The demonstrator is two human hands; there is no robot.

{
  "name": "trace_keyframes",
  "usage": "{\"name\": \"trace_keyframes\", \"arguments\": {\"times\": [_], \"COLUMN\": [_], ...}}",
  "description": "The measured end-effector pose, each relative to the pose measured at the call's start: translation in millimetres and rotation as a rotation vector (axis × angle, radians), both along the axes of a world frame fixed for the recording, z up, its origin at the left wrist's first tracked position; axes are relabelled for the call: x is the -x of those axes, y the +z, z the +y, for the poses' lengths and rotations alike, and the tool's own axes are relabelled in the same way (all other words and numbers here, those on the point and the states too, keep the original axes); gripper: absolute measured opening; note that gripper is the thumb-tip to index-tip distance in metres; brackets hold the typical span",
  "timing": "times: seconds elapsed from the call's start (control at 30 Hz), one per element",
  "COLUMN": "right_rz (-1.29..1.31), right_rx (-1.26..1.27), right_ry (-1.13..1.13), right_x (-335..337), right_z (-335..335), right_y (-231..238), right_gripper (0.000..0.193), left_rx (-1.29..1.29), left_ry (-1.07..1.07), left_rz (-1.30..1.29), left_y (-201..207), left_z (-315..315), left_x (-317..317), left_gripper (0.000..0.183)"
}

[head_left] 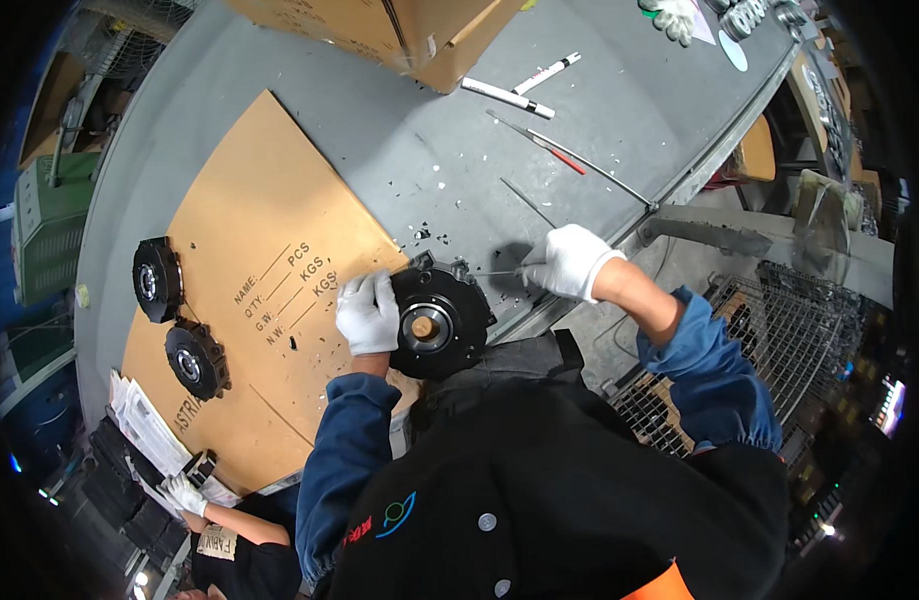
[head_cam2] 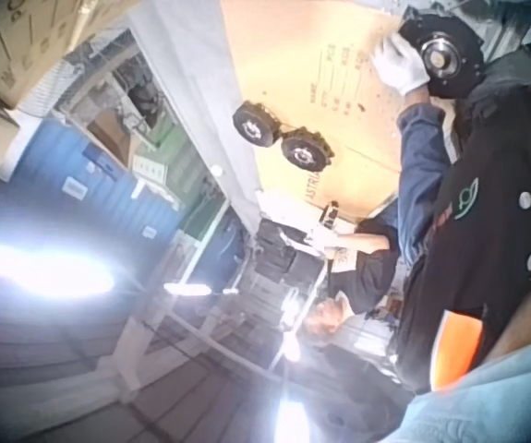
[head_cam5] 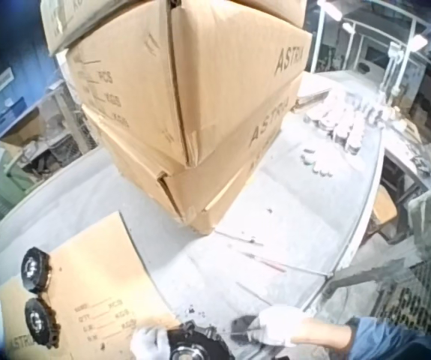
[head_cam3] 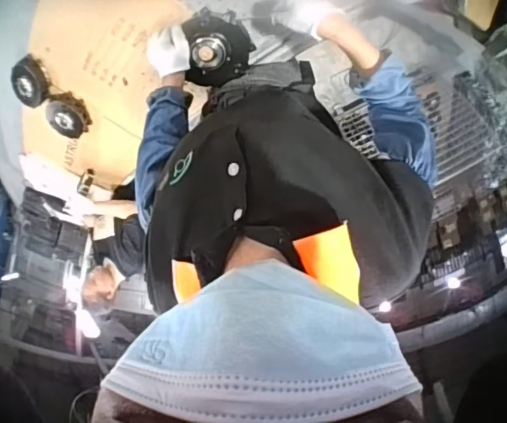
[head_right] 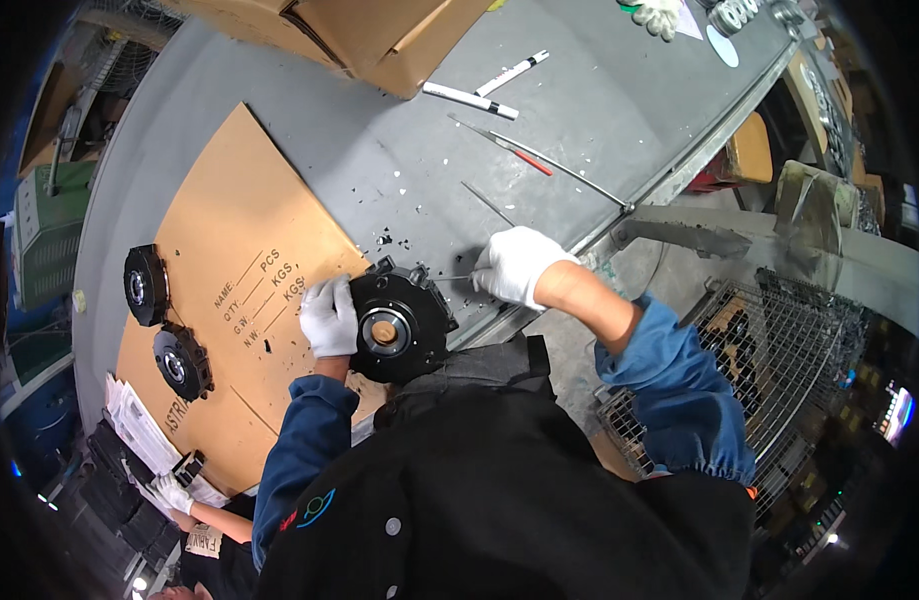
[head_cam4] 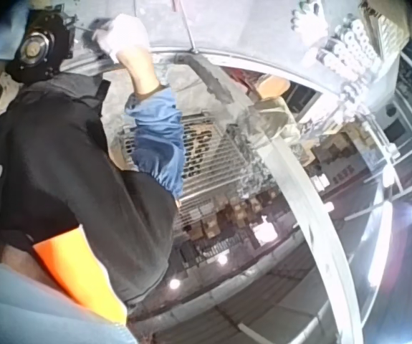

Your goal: The person deburrs metal components using hand tools, places finished parts into a wire storage container, and returns to the workbench to mark components with a marker and scrape them with a tool.

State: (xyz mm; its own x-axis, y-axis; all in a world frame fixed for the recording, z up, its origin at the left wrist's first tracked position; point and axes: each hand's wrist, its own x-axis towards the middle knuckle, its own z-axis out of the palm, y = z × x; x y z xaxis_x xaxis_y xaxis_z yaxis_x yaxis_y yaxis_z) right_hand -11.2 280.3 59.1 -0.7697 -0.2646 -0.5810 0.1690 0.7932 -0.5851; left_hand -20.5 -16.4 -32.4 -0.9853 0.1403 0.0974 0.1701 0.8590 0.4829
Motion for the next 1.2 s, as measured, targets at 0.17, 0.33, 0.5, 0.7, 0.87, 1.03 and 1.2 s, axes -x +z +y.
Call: {"name": "trace_keyframes", "arguments": {"times": [0.17,0.33,0.5,0.7,0.87,1.03,1.2], "right_rz": [0.006,-0.023,0.046,0.107,0.127,0.211,0.225], "right_rx": [0.03,-0.125,-0.209,-0.249,-0.254,-0.167,-0.15], "right_ry": [-0.008,0.032,-0.044,-0.31,-0.383,-0.484,-0.462], "right_x": [4,-4,-30,-64,-96,-122,-127], "right_z": [-6,-18,-22,-10,-5,-7,-13], "right_y": [-4,2,-9,-13,-5,-1,4], "right_gripper": [0.021,0.025,0.027,0.029,0.029,0.029,0.03], "left_rx": [0.005,-0.026,0.06,0.305,0.558,0.582,0.394], "left_ry": [0.004,0.005,-0.051,-0.506,-0.739,-0.783,-0.838], "left_rz": [0.001,-0.01,-0.047,-0.488,-0.797,-0.804,-0.614], "left_y": [-1,-2,1,44,63,78,78], "left_z": [-1,1,7,80,108,93,57], "left_x": [0,0,16,54,62,58,58], "left_gripper": [0.016,0.017,0.018,0.046,0.06,0.082,0.075]}}
